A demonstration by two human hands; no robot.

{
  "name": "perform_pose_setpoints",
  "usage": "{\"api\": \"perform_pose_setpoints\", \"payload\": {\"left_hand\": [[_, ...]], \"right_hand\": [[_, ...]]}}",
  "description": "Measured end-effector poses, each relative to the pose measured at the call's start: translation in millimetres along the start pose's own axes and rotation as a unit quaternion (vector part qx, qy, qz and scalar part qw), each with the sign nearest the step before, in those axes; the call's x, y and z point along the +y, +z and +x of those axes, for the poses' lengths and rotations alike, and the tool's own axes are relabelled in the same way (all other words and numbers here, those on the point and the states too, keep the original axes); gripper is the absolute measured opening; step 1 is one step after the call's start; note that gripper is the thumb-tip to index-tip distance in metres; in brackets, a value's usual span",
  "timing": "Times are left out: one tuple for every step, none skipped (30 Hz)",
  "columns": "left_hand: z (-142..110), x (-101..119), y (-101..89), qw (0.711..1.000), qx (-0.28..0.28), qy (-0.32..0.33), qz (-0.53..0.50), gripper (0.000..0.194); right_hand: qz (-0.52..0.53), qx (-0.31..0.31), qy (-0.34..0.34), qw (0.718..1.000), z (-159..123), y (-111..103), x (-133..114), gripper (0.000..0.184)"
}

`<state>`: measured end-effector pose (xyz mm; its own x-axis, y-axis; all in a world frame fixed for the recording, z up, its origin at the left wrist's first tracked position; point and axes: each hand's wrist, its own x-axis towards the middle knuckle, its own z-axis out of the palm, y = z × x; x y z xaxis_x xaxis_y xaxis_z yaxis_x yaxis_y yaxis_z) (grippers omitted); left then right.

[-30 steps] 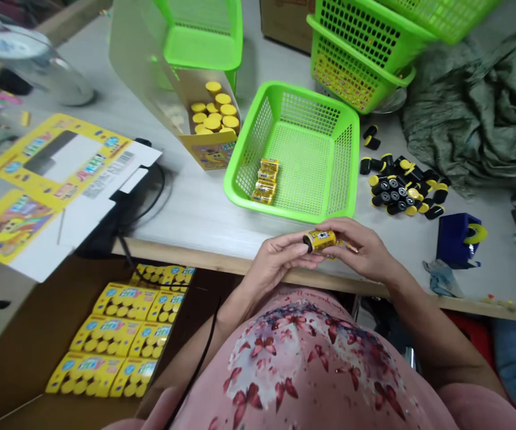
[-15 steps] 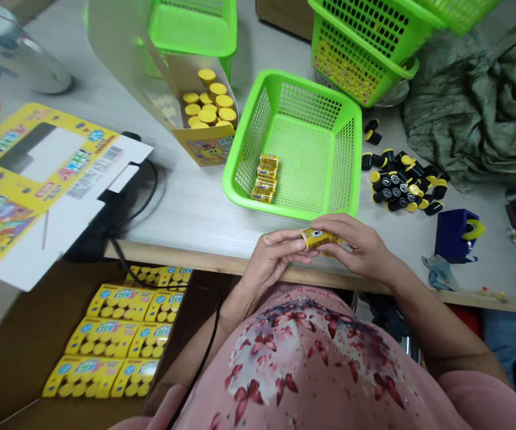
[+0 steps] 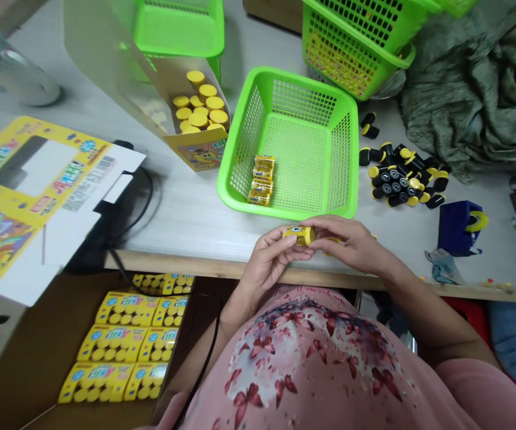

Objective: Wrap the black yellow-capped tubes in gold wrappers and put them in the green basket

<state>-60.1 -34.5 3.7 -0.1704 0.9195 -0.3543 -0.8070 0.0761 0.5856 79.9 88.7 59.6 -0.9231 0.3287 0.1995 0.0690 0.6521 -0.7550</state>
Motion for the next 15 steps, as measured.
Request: {"api": "perform_pose_setpoints", "payload": {"left_hand": [[-0.1,0.1,0.0,1.000,-0.007,-0.006,0.000,0.029],[-0.4,0.2,0.2,1.000,-0.014,-0.009,0.000,0.029],[-0.7,0.3,0.7,1.000,-0.018,-0.010,0.001,0.029],[-1.1,0.3,1.3,1.000,-0.021,-0.009,0.001,0.029],[-1.5,0.3,2.2,1.000,-0.022,-0.008,0.002,0.029],[-1.8,0.2,3.1,1.000,-0.022,-0.007,0.003,0.030],[-2.0,0.0,4.0,1.000,-0.021,-0.006,0.004,0.031],[-2.1,-0.2,4.8,1.000,-0.020,-0.005,0.007,0.032],[-2.2,-0.4,5.4,1.000,-0.019,-0.005,0.011,0.033],[-2.2,-0.5,5.9,1.000,-0.019,-0.005,0.016,0.034],[-2.1,-0.7,6.4,1.000,-0.018,-0.005,0.022,0.034],[-2.0,-0.8,6.8,1.000,-0.016,-0.005,0.026,0.034],[-1.9,-0.8,7.2,0.999,-0.013,-0.005,0.030,0.033],[-1.7,-1.0,7.8,0.999,-0.009,-0.003,0.031,0.033],[-1.5,-1.1,8.6,0.999,-0.004,-0.002,0.032,0.033]], "right_hand": [[0.024,-0.004,0.009,1.000,-0.9,-0.9,1.3,0.028],[0.047,-0.004,0.019,0.999,-2.0,-1.6,3.1,0.027],[0.069,0.001,0.027,0.997,-3.3,-1.7,5.2,0.026],[0.088,0.008,0.035,0.995,-4.6,-1.4,7.3,0.025],[0.106,0.016,0.043,0.993,-5.9,-0.7,9.3,0.024],[0.123,0.024,0.051,0.991,-7.1,0.3,10.9,0.023],[0.139,0.031,0.057,0.988,-8.1,1.5,12.3,0.022],[0.155,0.037,0.062,0.985,-8.8,2.7,13.4,0.021],[0.170,0.042,0.067,0.982,-9.3,3.7,14.2,0.020],[0.183,0.046,0.073,0.979,-9.7,4.4,15.0,0.020],[0.193,0.049,0.080,0.977,-10.0,4.7,15.7,0.019],[0.199,0.050,0.087,0.975,-10.2,4.5,16.1,0.019],[0.201,0.048,0.094,0.974,-10.5,3.9,16.3,0.019],[0.198,0.044,0.100,0.974,-10.9,2.9,15.9,0.019],[0.188,0.041,0.104,0.976,-11.3,1.6,14.6,0.020]]}}
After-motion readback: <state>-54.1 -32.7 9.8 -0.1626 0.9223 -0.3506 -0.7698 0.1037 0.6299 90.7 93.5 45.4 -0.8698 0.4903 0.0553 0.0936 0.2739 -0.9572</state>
